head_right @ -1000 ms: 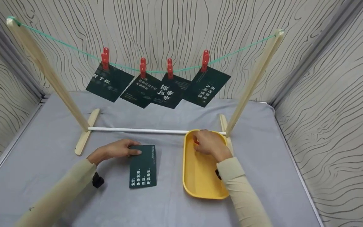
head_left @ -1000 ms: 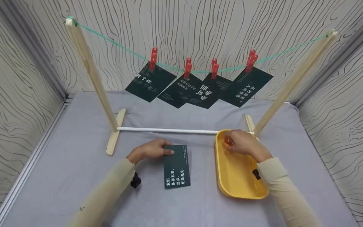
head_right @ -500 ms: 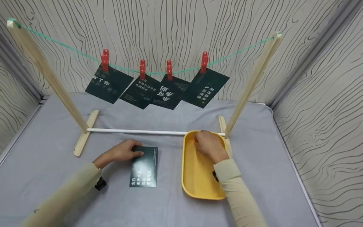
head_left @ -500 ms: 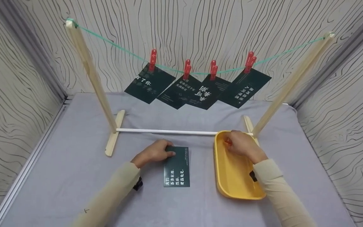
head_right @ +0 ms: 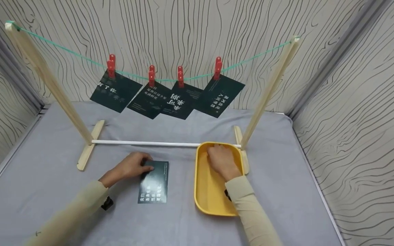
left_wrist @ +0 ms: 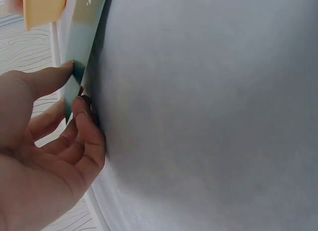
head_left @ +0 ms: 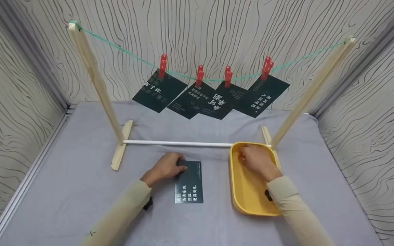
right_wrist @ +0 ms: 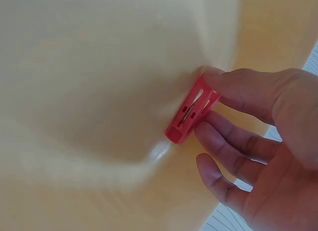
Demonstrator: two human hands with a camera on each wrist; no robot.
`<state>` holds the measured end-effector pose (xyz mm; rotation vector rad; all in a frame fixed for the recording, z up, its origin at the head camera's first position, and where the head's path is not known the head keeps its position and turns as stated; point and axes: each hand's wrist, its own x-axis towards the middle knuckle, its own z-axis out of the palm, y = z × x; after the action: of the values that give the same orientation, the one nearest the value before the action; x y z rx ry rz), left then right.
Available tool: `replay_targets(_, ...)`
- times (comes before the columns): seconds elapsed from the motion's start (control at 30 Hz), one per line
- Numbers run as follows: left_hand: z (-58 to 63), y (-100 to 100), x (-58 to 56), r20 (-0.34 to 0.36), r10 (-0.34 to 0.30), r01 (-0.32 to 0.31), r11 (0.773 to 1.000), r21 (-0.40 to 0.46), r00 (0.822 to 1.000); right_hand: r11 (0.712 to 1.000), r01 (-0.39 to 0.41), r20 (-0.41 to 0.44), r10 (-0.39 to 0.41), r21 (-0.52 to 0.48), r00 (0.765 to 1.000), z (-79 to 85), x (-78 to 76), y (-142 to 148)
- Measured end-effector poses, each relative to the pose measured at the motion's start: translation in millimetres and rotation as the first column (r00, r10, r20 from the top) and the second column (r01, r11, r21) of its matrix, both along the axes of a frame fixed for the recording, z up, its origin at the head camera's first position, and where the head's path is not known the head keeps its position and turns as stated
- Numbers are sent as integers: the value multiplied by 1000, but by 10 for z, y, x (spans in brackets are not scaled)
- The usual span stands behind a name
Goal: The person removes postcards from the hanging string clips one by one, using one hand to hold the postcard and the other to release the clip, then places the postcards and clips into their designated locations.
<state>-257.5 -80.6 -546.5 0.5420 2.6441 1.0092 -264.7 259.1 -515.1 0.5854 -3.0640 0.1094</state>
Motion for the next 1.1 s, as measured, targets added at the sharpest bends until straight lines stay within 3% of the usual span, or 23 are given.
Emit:
replay_targets(0.27,13,12,-15,-15,40,-41,999,-33,999,998,54,66,-54,-7,996,55,-27,-39)
replay_targets(0.7,-25,31,53,-56,56,-60,995,-75,997,998,56,87,-55,-15,995,7,26,-44)
replay_targets(0.97,-45,58,91,-78,81,-89,992,-93,994,999,-6,-34,5,-32,999,-13,65,-21)
replay_targets(1.1,-42,70,111,-67,97,-104,989,-103,993,1000,8,-27,-9,-19,1000,2,69,-40)
